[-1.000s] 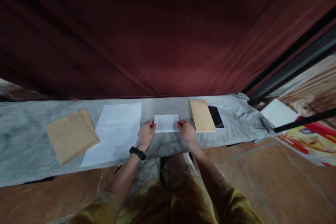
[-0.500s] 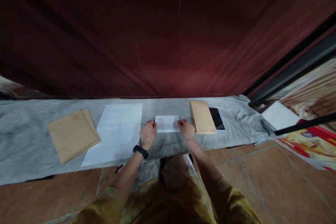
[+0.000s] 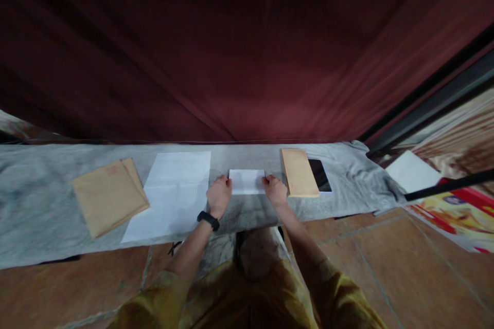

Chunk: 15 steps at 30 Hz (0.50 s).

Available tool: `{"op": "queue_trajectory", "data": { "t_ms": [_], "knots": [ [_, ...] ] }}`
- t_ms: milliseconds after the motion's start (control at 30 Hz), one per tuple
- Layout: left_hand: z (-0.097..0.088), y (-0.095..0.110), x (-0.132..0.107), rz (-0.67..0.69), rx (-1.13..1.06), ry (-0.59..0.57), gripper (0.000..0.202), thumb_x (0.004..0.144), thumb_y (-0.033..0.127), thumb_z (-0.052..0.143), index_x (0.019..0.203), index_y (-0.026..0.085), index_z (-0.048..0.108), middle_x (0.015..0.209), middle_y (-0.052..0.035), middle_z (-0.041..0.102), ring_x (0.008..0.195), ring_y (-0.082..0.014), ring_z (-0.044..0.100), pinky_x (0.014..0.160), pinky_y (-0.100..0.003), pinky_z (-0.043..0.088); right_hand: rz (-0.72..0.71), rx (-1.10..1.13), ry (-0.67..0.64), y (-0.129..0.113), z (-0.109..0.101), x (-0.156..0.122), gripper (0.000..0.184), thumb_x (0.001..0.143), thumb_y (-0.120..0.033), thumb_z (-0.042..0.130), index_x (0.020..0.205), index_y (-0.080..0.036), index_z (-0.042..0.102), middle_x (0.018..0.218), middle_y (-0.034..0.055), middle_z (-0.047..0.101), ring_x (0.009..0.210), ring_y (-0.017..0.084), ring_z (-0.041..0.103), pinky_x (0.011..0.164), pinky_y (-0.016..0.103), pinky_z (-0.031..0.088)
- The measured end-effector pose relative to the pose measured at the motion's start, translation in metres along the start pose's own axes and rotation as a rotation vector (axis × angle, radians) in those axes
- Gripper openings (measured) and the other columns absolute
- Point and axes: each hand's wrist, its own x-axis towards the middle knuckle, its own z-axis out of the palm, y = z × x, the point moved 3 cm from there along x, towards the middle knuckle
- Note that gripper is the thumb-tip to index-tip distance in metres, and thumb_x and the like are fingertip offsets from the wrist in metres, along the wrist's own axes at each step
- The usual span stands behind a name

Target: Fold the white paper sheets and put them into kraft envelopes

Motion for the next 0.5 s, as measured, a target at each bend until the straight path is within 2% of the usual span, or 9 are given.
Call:
{"op": "queue_trajectory", "data": {
  "t_ms": [500],
  "knots": [
    [0.0021,0.0019,0.0018,0.032,0.061,0.016,0.038,0.103,0.035,0.037,0.115,0.017,0.068,0.103,-0.0146,0.076,0.101,-0.0266,0.071,0.081,-0.032,0.052,-0.010,-0.005,0.026,-0.0016,0.0002,0.0005,0.039,0.105,-0.047,0.043,0.110,-0.021,0.072,0.097,0.0115,0.078,0.095,0.023,0.075,0.079,0.028,0.053]
  ]
}}
